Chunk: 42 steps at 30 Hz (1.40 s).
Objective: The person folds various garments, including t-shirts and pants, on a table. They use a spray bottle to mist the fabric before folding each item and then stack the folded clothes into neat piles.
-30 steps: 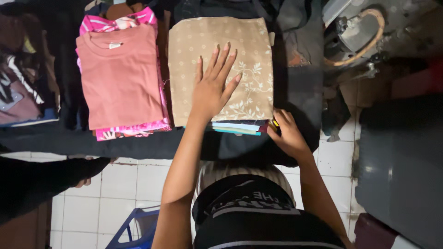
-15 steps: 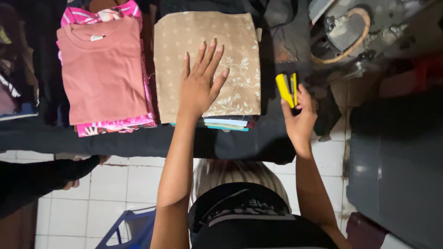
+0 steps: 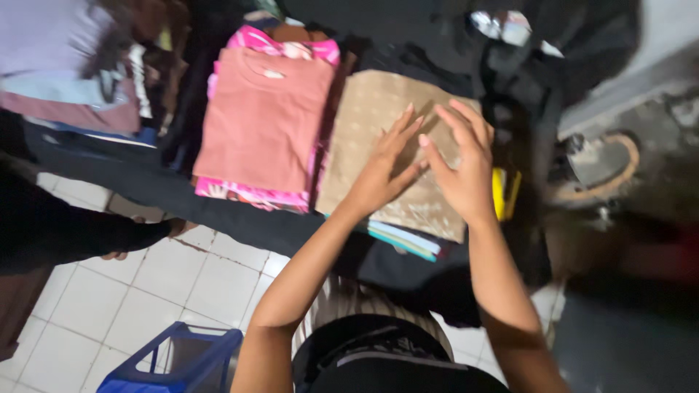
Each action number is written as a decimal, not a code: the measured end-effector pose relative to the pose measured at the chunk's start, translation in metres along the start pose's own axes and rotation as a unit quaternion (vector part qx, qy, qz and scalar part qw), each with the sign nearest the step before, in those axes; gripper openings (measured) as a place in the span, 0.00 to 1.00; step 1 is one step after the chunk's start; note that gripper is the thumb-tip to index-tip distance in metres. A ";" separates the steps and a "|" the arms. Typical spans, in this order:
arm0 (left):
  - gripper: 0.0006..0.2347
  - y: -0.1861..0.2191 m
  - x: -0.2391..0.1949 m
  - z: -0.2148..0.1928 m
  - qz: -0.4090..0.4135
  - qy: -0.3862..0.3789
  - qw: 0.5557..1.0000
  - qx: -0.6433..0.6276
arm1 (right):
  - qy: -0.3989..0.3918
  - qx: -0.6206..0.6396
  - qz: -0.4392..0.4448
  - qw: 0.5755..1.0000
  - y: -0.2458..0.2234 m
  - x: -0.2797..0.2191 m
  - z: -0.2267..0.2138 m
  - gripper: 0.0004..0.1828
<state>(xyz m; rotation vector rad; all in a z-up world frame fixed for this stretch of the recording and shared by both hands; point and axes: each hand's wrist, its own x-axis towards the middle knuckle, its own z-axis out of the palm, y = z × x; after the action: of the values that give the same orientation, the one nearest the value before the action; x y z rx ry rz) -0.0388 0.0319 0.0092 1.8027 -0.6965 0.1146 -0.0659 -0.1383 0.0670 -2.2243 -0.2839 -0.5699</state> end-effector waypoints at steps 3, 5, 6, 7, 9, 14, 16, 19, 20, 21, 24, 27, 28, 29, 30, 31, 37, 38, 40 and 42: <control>0.28 -0.006 0.015 -0.054 0.014 0.025 1.000 -0.007 | -0.060 -0.027 -0.107 0.992 -0.013 0.050 0.036 0.26; 0.27 -0.021 0.026 -0.101 0.002 0.022 0.994 0.111 | -0.104 0.020 -0.128 0.986 -0.010 0.088 0.068 0.28; 0.26 -0.033 0.034 -0.125 -0.014 0.010 0.983 0.185 | -0.124 0.044 -0.134 0.982 -0.006 0.106 0.087 0.29; 0.25 -0.046 0.041 -0.145 -0.029 -0.001 0.966 0.258 | -0.152 0.073 -0.089 0.982 0.001 0.125 0.107 0.28; 0.24 -0.071 0.051 -0.171 -0.065 0.054 0.929 0.361 | -0.204 0.130 0.007 0.970 0.017 0.165 0.155 0.27; 0.26 -0.130 0.066 -0.184 -0.118 0.078 0.915 0.379 | -0.218 0.179 0.139 0.949 0.063 0.249 0.295 0.25; 0.26 -0.136 0.059 -0.179 -0.137 0.064 0.904 0.401 | -0.206 0.102 0.111 0.967 0.075 0.269 0.336 0.25; 0.27 -0.136 0.054 -0.182 -0.132 0.070 0.915 0.376 | -0.214 -0.064 0.058 0.973 0.081 0.277 0.370 0.26; 0.28 -0.134 0.057 -0.185 -0.131 0.064 0.913 0.380 | -0.237 -0.082 0.092 0.964 0.080 0.282 0.377 0.27; 0.28 -0.131 0.059 -0.186 -0.130 0.059 0.912 0.384 | -0.260 -0.099 0.126 0.952 0.079 0.287 0.380 0.28; 0.28 -0.126 0.063 -0.189 -0.132 0.053 0.911 0.387 | -0.303 -0.037 0.170 0.937 0.073 0.290 0.375 0.21; 0.27 -0.128 0.064 -0.190 -0.128 0.053 0.914 0.382 | -0.160 0.077 0.067 0.982 0.062 0.301 0.348 0.25; 0.26 -0.130 0.064 -0.190 -0.127 0.052 0.915 0.379 | -0.127 0.095 0.038 0.987 0.057 0.305 0.331 0.25; 0.26 -0.132 0.063 -0.189 -0.123 0.052 0.916 0.379 | -0.095 0.113 0.009 0.989 0.053 0.307 0.309 0.25; 0.26 -0.134 0.063 -0.190 -0.118 0.052 0.917 0.378 | -0.106 0.131 0.041 0.985 0.046 0.305 0.284 0.23; 0.26 -0.134 0.062 -0.191 -0.113 0.052 0.917 0.378 | -0.117 0.150 0.072 0.979 0.038 0.300 0.258 0.22; 0.20 -0.103 0.070 -0.198 -0.021 0.069 0.930 0.361 | -0.069 0.488 0.241 0.836 -0.027 0.205 0.122 0.29; 0.19 -0.090 0.068 -0.197 -0.003 0.062 0.942 0.330 | -0.046 0.468 0.220 0.855 -0.037 0.182 0.109 0.27; 0.17 -0.060 0.053 -0.194 0.031 0.046 0.961 0.270 | -0.002 0.427 0.179 0.886 -0.053 0.133 0.088 0.23; 0.19 -0.031 0.031 -0.180 -0.151 -0.032 0.988 0.023 | 0.060 0.167 0.027 0.984 -0.066 0.081 0.073 0.23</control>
<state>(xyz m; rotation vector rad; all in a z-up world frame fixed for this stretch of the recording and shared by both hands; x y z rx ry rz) 0.0494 0.1874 0.0593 1.9418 -0.4616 -0.1319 0.0025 -0.0382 0.1081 -1.8615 -0.2372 -0.5802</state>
